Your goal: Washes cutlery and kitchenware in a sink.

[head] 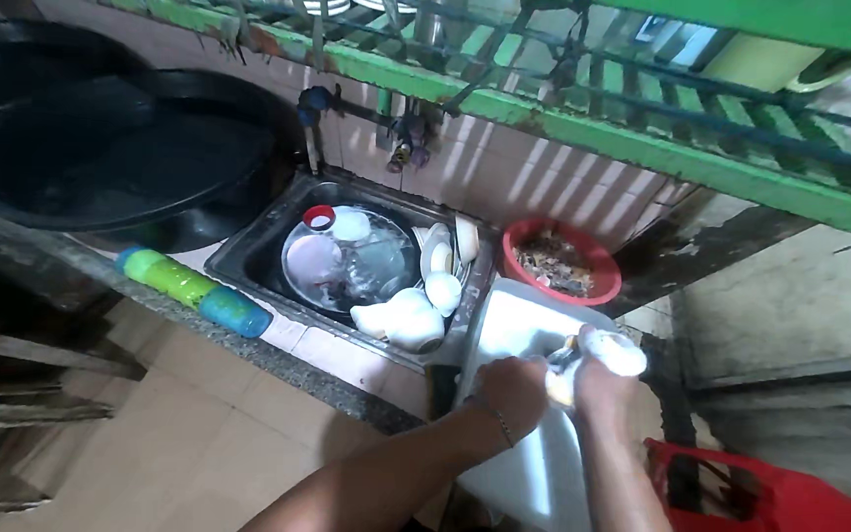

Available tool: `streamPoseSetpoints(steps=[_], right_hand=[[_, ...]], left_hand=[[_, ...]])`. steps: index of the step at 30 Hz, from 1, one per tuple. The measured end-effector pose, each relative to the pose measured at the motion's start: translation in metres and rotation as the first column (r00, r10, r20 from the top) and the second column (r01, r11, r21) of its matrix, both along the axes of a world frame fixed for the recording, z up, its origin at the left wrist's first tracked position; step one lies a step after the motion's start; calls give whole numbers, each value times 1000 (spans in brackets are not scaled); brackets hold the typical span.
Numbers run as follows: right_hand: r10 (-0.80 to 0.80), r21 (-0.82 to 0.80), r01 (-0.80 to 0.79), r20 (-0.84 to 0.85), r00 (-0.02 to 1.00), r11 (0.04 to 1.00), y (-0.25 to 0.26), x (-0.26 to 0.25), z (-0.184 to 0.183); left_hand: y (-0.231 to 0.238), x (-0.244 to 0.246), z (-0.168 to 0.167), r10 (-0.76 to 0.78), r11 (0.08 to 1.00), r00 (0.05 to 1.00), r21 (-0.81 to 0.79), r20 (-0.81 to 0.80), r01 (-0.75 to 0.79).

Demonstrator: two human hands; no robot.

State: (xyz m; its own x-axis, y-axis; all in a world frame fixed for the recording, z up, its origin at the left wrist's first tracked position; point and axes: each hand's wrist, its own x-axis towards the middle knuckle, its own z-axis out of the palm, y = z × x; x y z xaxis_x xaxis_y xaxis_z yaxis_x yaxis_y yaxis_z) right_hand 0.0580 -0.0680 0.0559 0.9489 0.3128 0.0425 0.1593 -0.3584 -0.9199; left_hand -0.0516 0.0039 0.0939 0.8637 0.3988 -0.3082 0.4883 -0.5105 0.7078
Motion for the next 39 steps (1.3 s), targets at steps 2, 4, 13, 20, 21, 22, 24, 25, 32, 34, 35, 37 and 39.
streamPoseSetpoints(steps=[2, 4, 13, 20, 21, 22, 24, 25, 32, 34, 35, 37, 39], right_hand=[[39, 17, -38, -103, 994, 999, 1, -11, 0], [96, -39, -108, -222, 970, 993, -6, -16, 3], [256, 400, -133, -272, 928, 907, -25, 9, -25], [403, 669, -30, -412, 817, 743, -6, -9, -24], [367, 609, -32, -435, 822, 792, -5, -10, -19], [331, 542, -30, -467, 820, 840, -6, -12, -13], [270, 439, -4, -544, 794, 899, -13, -12, -6], [244, 422, 27, -573, 782, 906, -16, -9, -5], [111, 393, 119, -516, 850, 912, -1, -30, 2], [80, 321, 104, -511, 856, 941, -3, -33, 9], [66, 326, 122, -510, 858, 937, -4, -29, 10], [11, 338, 194, -520, 854, 921, -1, -22, 6], [2, 262, 146, -493, 870, 954, 0, -25, 4]], left_hand=[[4, 5, -7, 80, 995, 993, -65, 87, -74], [8, 6, -11, 88, 994, 990, -76, 112, -79], [16, -10, -26, 198, 396, 978, -918, 73, -12], [5, -10, -26, 350, 336, 935, -940, 67, -59], [10, -10, -27, 312, 578, 941, -812, 129, -81], [15, -11, -28, 228, 808, 956, -584, 185, -80], [19, -16, -28, 44, 974, 979, -228, 198, 3], [17, -17, -26, 18, 989, 986, -147, 167, 7], [6, -5, -12, 86, 996, 996, 21, 24, -87], [6, -3, -16, 85, 995, 996, 54, 9, -86], [5, -3, -16, 75, 995, 997, 62, 0, -75], [0, -3, -12, 60, 997, 997, 59, -40, -58], [-3, 0, -10, 78, 996, 994, 47, -75, -74]])
